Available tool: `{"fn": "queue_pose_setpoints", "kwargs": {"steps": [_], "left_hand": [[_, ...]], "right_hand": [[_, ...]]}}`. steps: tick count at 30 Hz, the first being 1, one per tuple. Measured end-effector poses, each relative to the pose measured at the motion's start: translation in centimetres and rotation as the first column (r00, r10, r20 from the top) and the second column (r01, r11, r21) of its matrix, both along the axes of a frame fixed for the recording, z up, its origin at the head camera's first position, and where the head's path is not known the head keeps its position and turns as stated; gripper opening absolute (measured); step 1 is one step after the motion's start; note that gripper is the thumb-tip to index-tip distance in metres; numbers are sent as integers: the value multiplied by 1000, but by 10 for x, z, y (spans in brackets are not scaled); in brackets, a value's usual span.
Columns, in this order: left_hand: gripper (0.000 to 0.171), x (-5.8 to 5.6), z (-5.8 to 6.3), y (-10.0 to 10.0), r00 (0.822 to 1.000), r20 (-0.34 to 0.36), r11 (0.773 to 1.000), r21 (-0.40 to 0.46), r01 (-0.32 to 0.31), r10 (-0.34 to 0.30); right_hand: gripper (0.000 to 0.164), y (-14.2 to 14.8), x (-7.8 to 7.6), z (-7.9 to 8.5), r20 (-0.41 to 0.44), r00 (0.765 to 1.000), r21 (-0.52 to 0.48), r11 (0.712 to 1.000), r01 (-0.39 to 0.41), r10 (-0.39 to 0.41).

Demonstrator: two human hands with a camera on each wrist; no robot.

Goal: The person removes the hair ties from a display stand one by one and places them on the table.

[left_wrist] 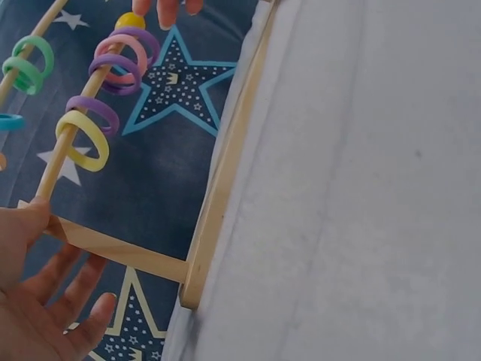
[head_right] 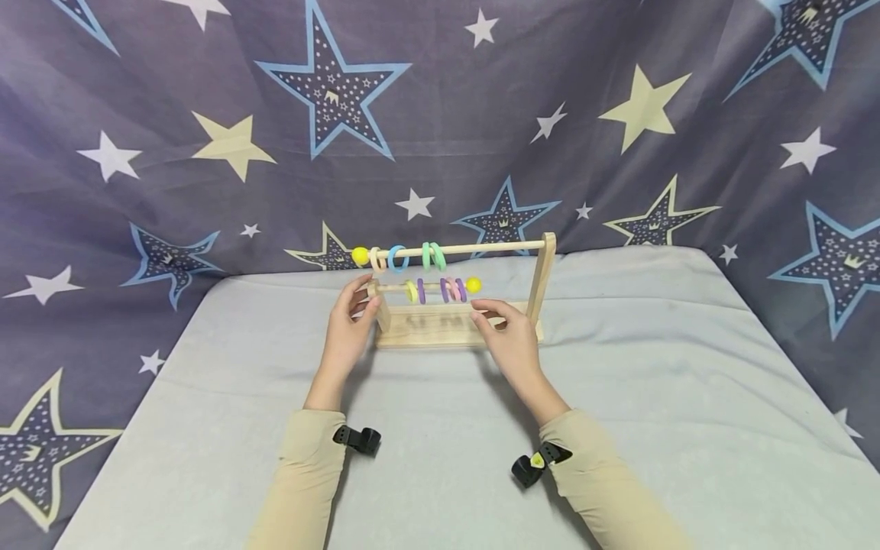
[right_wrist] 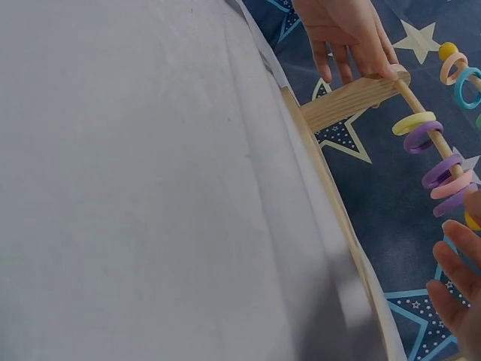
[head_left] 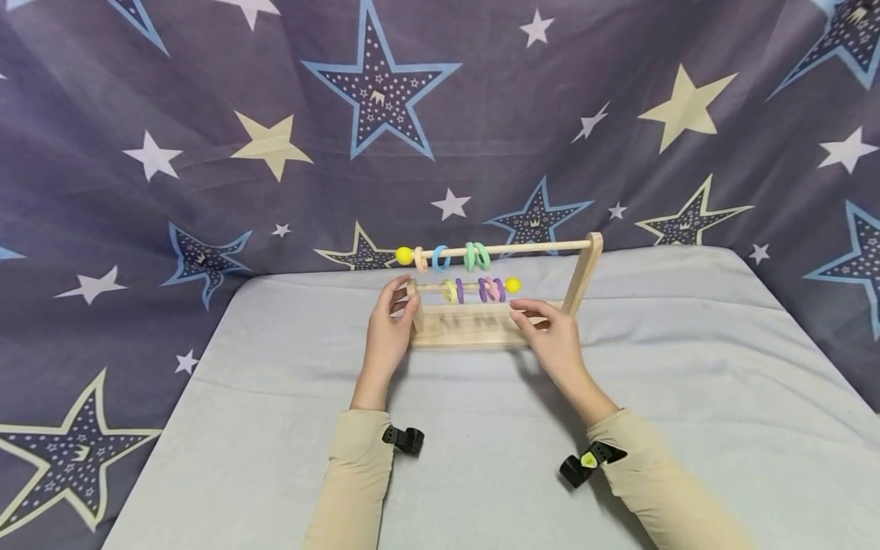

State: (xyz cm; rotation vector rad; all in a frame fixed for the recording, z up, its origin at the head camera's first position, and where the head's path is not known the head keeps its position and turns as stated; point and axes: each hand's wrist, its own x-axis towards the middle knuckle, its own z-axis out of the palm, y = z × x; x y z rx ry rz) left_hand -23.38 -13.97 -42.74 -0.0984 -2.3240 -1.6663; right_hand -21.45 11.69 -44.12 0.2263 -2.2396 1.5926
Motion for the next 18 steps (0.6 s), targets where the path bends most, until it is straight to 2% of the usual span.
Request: {"fn": "queue_pose_setpoints", "kwargs": {"steps": [5, 9, 12, 15, 18], "left_hand": [[44, -1, -1, -2, 1000, 21, 1000, -15, -9, 9], [44, -1, -1, -2, 1000, 23, 1000, -6, -10, 10], [45, -1, 0, -1, 999, 36, 1000, -6, -3, 3], [45, -1, 1, -1, 999, 55, 1000, -19, 0, 1], [46, 0, 1, -2, 998, 65, 1000, -30, -5, 7]], "right_hand": [[17, -6, -3, -1, 23, 999, -17, 999, 32, -32], [18, -12, -6, 1, 9, 997, 51, 996, 79, -79], [19, -14, -7, 1, -21, 989, 114, 982, 149, -148], [20, -17, -9, 1, -36, 982, 128, 973, 190, -187], [21, -19, -10, 1, -40, 980, 118, 973, 198, -194]]}}
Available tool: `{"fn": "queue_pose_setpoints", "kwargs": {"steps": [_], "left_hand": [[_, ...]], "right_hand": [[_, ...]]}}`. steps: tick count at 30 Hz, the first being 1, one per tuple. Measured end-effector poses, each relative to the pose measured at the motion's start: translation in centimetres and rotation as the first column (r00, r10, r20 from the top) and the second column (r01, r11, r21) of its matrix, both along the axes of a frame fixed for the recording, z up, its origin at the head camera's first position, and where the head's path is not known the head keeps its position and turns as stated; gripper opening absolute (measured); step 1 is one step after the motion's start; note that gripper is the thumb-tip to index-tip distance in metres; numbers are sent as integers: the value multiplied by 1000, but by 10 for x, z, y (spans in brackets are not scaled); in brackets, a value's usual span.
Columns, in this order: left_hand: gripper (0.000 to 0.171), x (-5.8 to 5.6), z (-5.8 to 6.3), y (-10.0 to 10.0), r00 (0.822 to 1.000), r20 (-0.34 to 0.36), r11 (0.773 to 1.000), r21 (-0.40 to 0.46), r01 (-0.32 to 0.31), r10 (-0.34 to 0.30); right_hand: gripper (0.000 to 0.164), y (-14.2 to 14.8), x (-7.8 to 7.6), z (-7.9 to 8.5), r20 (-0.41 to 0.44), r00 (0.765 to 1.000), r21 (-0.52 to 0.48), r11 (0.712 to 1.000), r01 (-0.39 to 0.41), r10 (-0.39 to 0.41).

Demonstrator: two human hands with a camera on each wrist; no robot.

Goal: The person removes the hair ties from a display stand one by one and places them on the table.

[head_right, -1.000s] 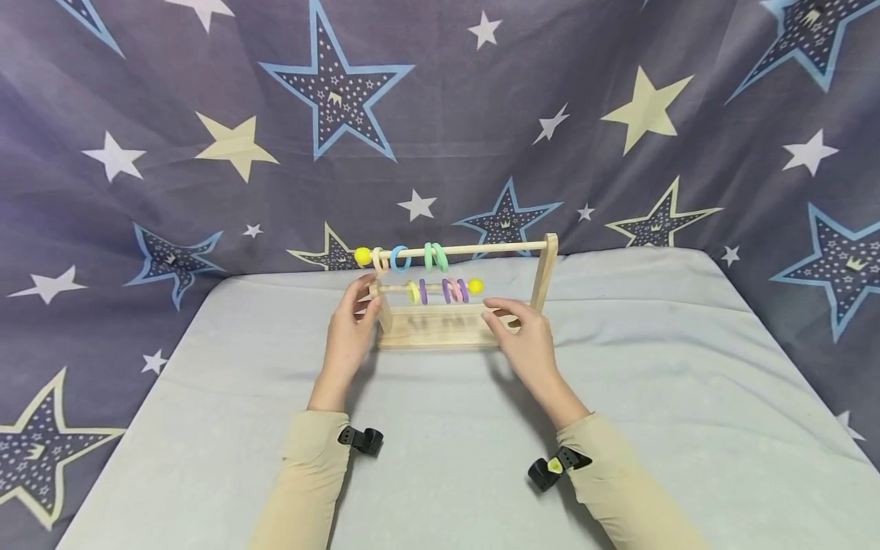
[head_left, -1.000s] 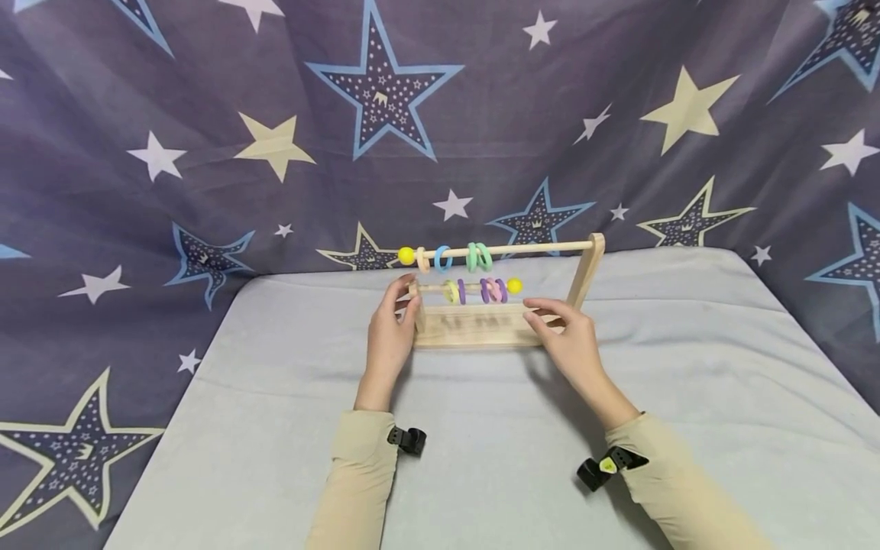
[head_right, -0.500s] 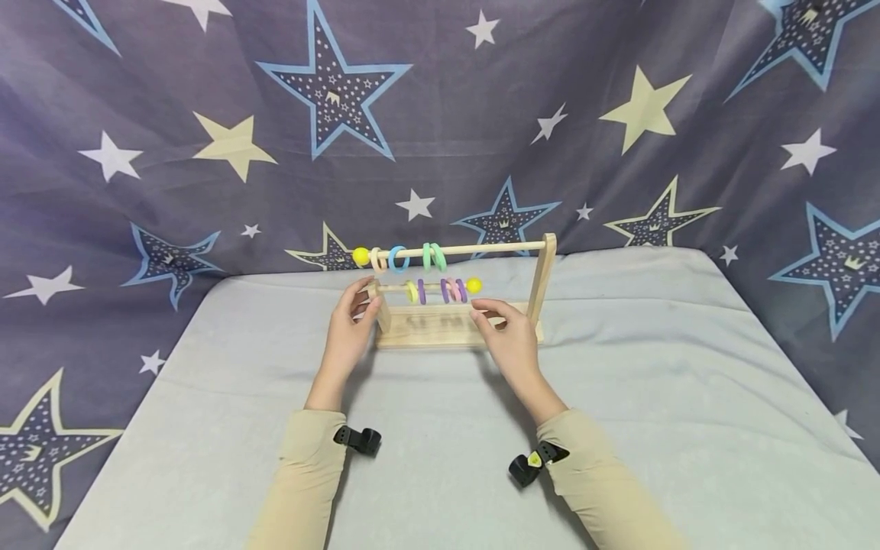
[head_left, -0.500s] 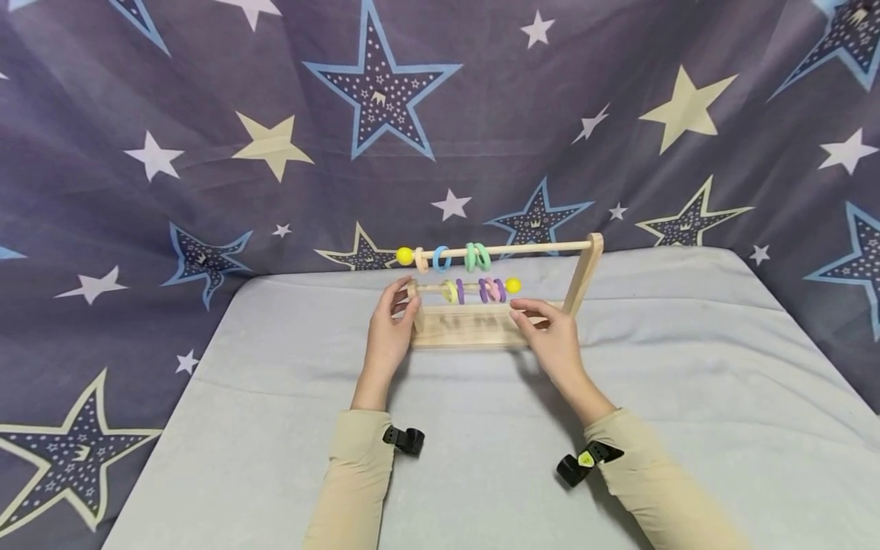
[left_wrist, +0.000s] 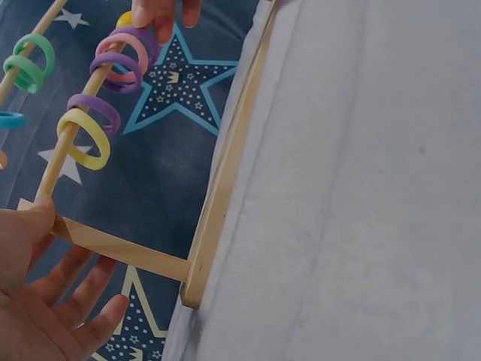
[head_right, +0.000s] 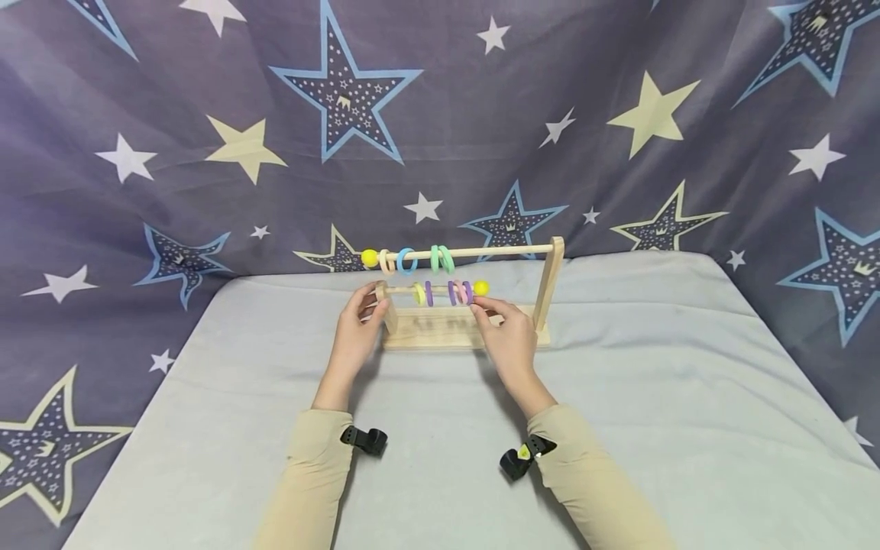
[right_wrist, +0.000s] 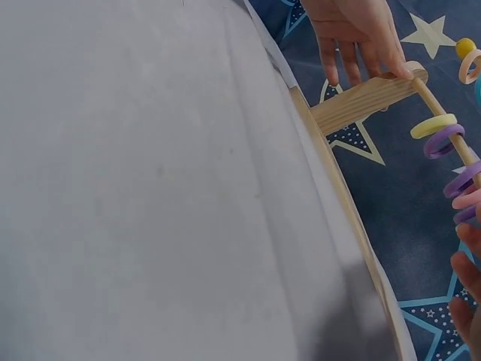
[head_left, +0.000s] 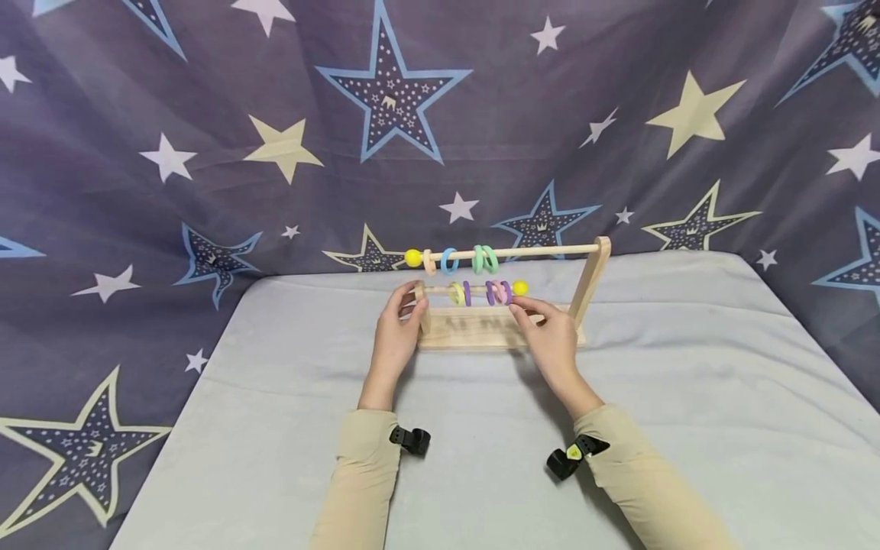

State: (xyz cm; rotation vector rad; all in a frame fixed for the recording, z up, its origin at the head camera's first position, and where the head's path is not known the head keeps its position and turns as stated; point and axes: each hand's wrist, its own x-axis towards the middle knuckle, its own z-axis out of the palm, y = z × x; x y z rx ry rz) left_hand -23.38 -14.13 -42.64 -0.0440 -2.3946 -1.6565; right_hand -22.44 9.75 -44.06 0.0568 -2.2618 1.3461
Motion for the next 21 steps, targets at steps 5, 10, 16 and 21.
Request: {"fn": "queue_pose_setpoints", "kwargs": {"steps": [5, 10, 16, 21], "left_hand": [[46, 0, -1, 1, 1000, 3, 1000, -6, 2, -2], [46, -1, -1, 3, 1000, 5, 1000, -7, 2, -2], [44, 0, -1, 3, 1000, -8, 1000, -13, 5, -5], [43, 1, -1, 2, 1000, -24, 1000, -7, -6, 6]], "right_hand": [[20, -3, -1, -2, 8, 1000, -20, 1000, 7, -6], [18, -6, -1, -5, 3, 1000, -55, 999, 3, -3], [15, -8, -1, -6, -35, 999, -78, 997, 6, -9], [15, -7, -1, -7, -63, 998, -75, 997, -7, 2]]}}
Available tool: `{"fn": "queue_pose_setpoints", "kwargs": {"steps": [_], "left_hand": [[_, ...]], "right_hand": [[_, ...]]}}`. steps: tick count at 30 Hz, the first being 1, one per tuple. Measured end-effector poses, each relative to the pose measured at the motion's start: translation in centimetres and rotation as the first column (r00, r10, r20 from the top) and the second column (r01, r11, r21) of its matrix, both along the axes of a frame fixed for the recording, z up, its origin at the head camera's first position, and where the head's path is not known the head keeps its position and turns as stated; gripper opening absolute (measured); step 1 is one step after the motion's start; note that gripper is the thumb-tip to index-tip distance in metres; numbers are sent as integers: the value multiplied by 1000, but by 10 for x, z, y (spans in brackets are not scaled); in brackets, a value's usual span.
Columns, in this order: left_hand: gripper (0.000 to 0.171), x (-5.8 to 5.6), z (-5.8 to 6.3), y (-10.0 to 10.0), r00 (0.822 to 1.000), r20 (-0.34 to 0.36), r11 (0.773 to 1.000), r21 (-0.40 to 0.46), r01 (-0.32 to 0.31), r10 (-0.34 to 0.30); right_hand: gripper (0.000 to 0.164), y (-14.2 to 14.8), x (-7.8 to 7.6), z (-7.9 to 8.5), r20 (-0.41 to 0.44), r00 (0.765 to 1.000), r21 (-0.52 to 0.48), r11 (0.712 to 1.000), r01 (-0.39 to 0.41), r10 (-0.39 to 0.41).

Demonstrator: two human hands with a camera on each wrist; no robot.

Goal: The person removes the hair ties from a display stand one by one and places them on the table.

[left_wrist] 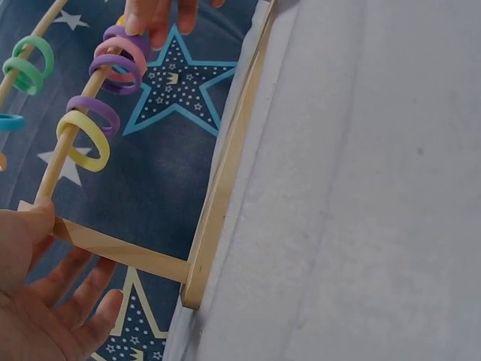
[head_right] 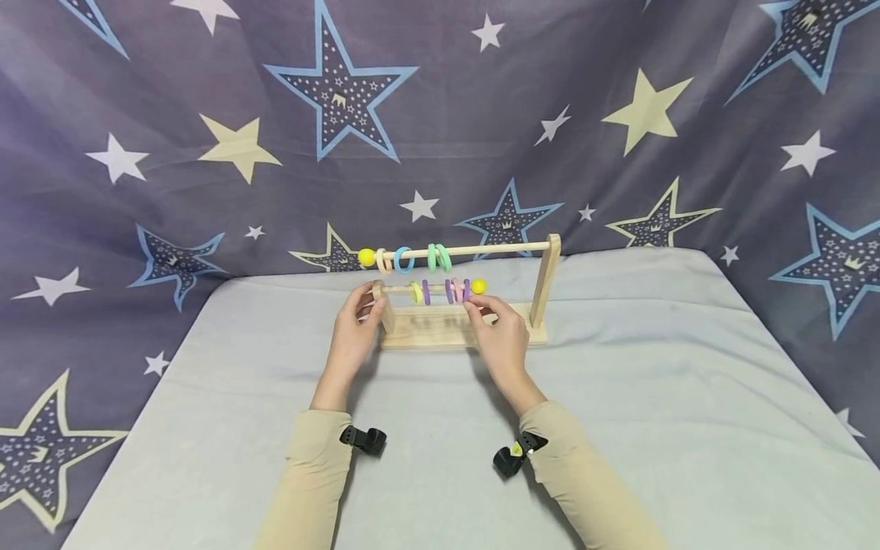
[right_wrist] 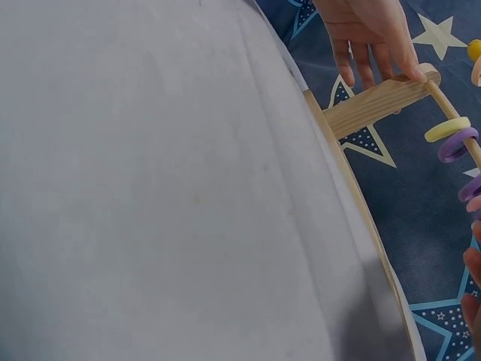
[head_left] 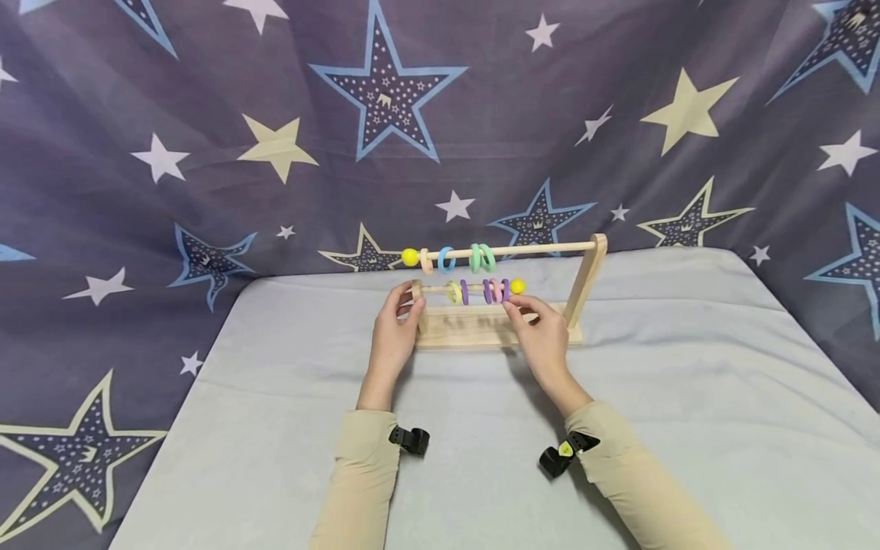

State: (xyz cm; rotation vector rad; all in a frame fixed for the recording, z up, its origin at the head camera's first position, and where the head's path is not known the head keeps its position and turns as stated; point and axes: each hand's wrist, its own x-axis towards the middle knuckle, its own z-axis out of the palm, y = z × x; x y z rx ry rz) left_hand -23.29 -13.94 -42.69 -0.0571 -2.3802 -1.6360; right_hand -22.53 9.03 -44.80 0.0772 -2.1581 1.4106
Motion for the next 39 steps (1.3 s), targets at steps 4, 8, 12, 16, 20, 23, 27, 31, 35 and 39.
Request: {"fn": "queue_pose_setpoints", "kwargs": {"steps": [4, 8, 12, 16, 20, 23, 27, 31, 35, 39], "left_hand": [[43, 1, 1, -2, 1000, -3, 1000, -4, 3, -3], [43, -1, -2, -1, 1000, -6, 1000, -8, 3, -3], [44, 1, -1, -2, 1000, -5, 1000, -7, 6, -6], [44, 3, 0, -3, 1000, 2, 1000, 4, 7, -7], [44, 3, 0, -2, 1000, 7, 1000, 11, 5, -5], [44, 2, 1, -2, 1000, 4, 1000, 17, 8, -8], [44, 0, 1, -2, 1000, -3, 1000, 16, 12, -12], [44, 0, 1, -2, 1000, -1, 1000, 8, 11, -11], [44, 0, 0, -2, 1000, 1, 1000, 9, 12, -12], [44, 0, -1, -2, 1000, 1, 1000, 11, 12, -12]], "right_hand": [[15, 2, 0, 0, -26, 1000, 16, 1000, 7, -7], [16, 8, 1, 1, -42, 999, 45, 999, -6, 8], [15, 10, 1, 1, -57, 998, 68, 998, -6, 10], [14, 15, 1, 3, -63, 998, 89, 996, 14, -8], [14, 18, 0, 6, -48, 999, 109, 994, 10, -4], [14, 21, 0, 8, -51, 999, 115, 993, 2, 4], [14, 24, -1, 10, -64, 998, 118, 993, -4, 12], [14, 27, -2, 10, -61, 998, 115, 993, -5, 13], [14, 28, -2, 10, -54, 998, 109, 994, -8, 14], [14, 29, 0, 8, -53, 999, 121, 993, -7, 14]]}}
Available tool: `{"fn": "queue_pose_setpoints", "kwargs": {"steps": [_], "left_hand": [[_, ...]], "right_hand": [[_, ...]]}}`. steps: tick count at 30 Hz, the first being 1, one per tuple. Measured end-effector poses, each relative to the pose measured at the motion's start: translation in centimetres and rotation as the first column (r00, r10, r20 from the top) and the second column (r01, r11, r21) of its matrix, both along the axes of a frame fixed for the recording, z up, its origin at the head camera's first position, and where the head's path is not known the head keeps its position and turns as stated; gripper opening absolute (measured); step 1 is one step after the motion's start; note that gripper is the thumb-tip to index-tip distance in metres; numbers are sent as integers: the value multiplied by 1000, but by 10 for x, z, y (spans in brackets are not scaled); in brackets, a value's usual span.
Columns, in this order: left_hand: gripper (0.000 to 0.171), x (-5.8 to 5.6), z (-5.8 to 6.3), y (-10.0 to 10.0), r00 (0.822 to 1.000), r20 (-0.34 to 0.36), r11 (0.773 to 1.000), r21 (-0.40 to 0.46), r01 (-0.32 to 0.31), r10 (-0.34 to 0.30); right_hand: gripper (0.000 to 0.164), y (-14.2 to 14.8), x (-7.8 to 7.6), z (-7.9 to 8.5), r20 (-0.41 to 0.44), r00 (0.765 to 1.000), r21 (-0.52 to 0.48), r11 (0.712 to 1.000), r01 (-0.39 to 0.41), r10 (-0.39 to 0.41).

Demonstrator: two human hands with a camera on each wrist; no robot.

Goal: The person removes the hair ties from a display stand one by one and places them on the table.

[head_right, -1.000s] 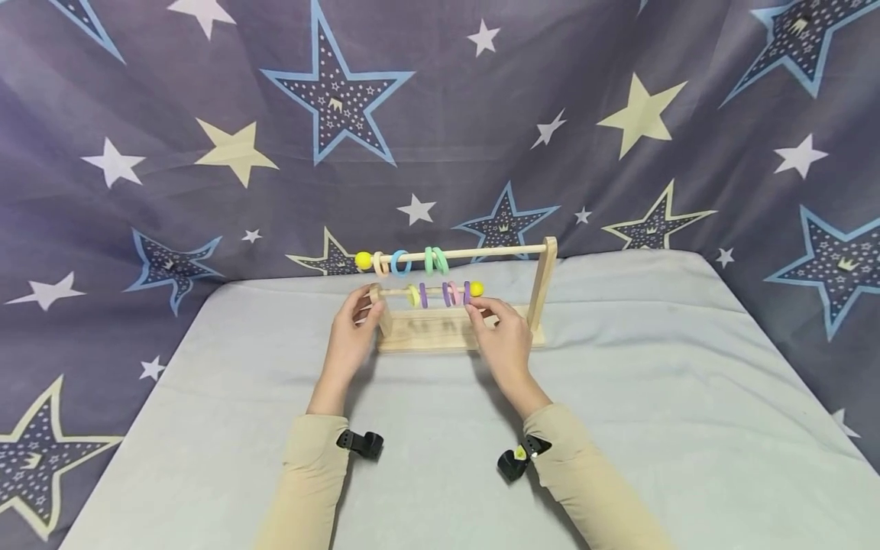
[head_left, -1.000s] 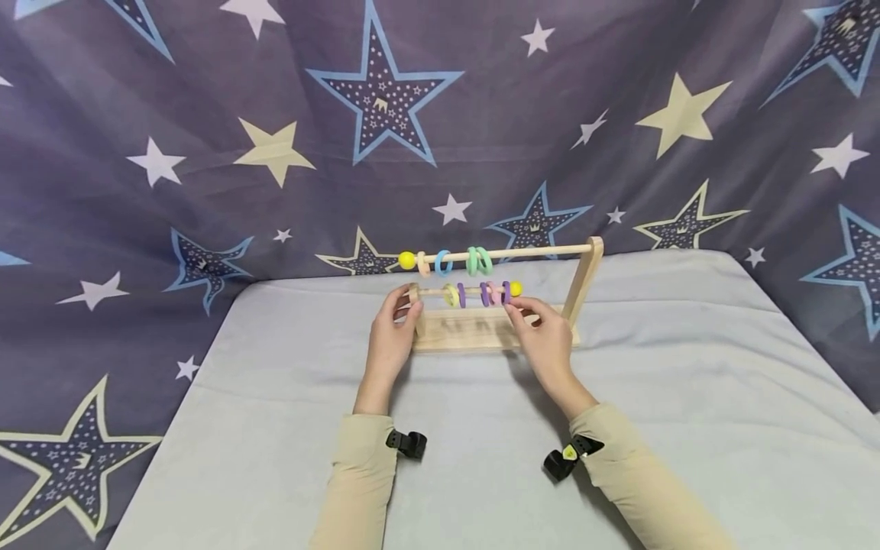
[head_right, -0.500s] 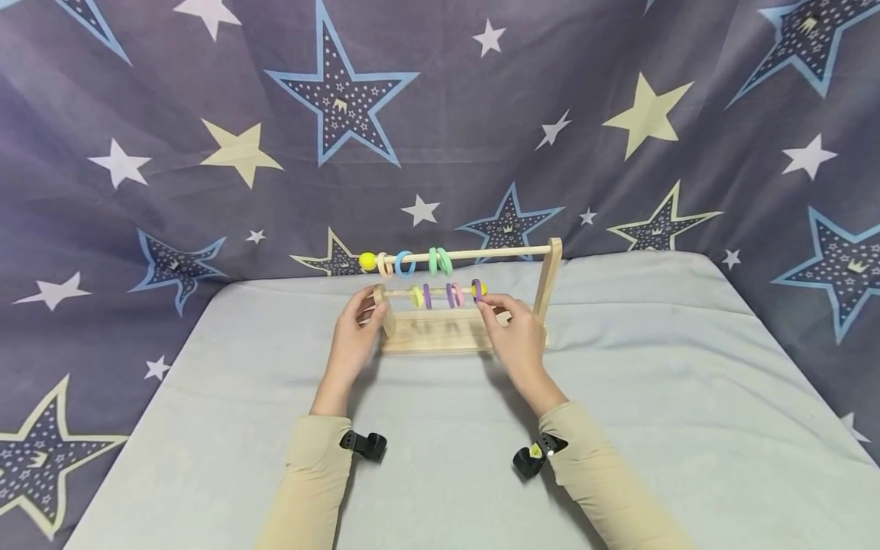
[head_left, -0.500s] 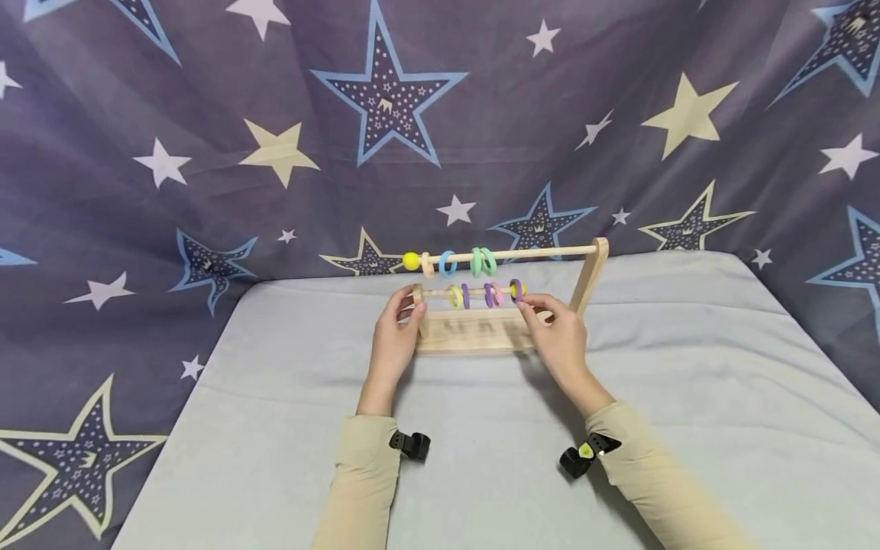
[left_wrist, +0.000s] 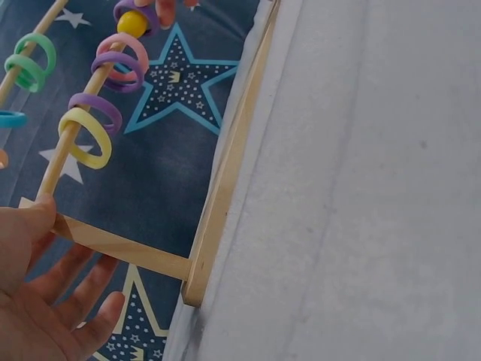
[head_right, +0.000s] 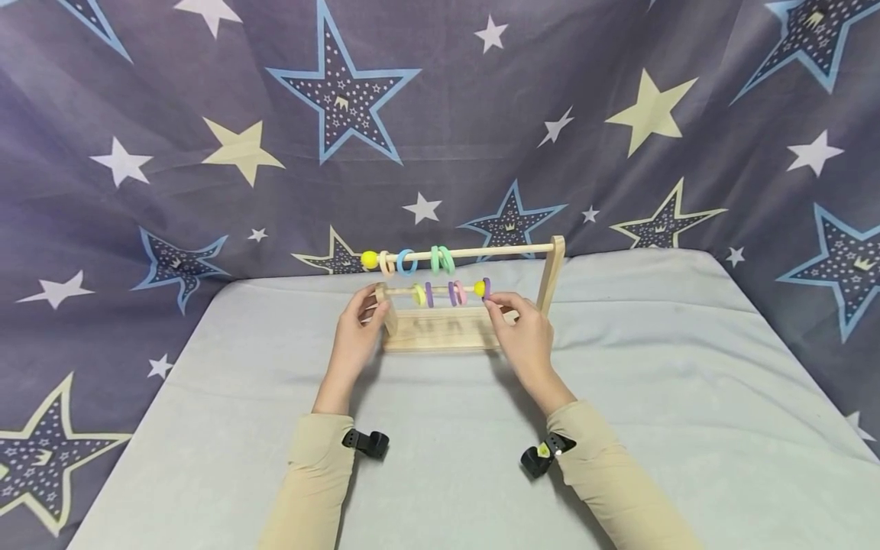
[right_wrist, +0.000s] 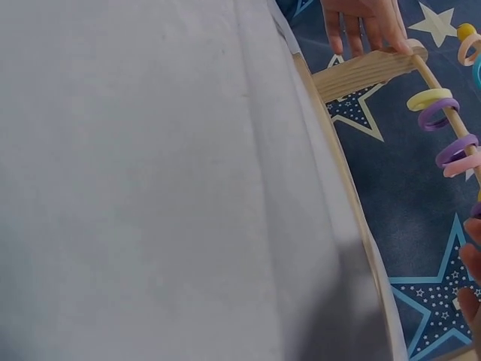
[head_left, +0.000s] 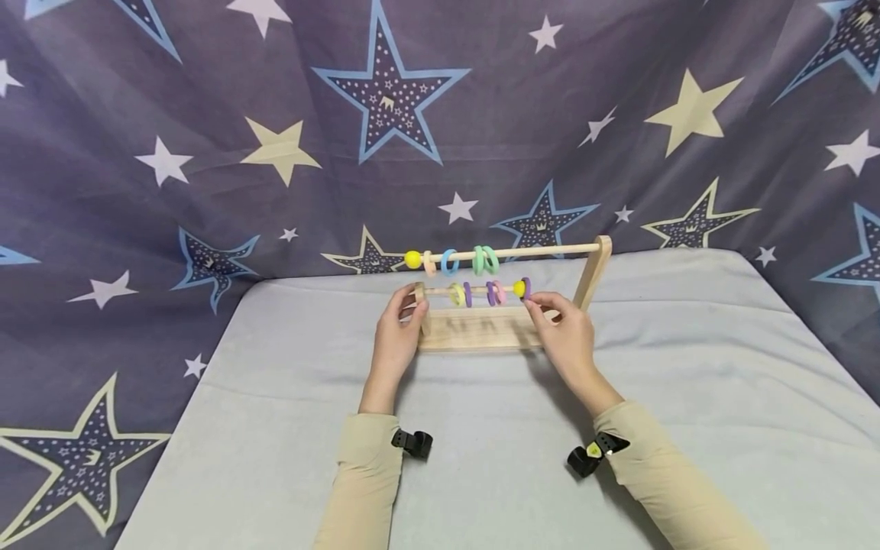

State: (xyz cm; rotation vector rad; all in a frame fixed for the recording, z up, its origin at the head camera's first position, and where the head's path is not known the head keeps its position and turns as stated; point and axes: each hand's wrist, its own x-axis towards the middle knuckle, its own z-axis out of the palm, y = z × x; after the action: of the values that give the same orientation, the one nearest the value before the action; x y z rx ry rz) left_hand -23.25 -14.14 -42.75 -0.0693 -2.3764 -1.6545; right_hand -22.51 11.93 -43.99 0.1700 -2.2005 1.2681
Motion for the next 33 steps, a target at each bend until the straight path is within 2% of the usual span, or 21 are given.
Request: {"fn": "queue_pose_setpoints", "kwargs": {"steps": [13, 21, 33], "left_hand": [[45, 2, 1, 0, 1000, 12, 1000, -5, 7, -7], [46, 1, -1, -2, 1000, 15, 1000, -9, 12, -12], [47, 0, 0, -2, 1000, 20, 1000, -8, 12, -11]], "right_hand": [[12, 8, 11, -2, -20, 1000, 56, 998, -8, 9], [8, 13, 20, -3, -41, 997, 137, 989, -57, 63], [11, 9, 31, 3, 14, 993, 223, 967, -121, 121]]}}
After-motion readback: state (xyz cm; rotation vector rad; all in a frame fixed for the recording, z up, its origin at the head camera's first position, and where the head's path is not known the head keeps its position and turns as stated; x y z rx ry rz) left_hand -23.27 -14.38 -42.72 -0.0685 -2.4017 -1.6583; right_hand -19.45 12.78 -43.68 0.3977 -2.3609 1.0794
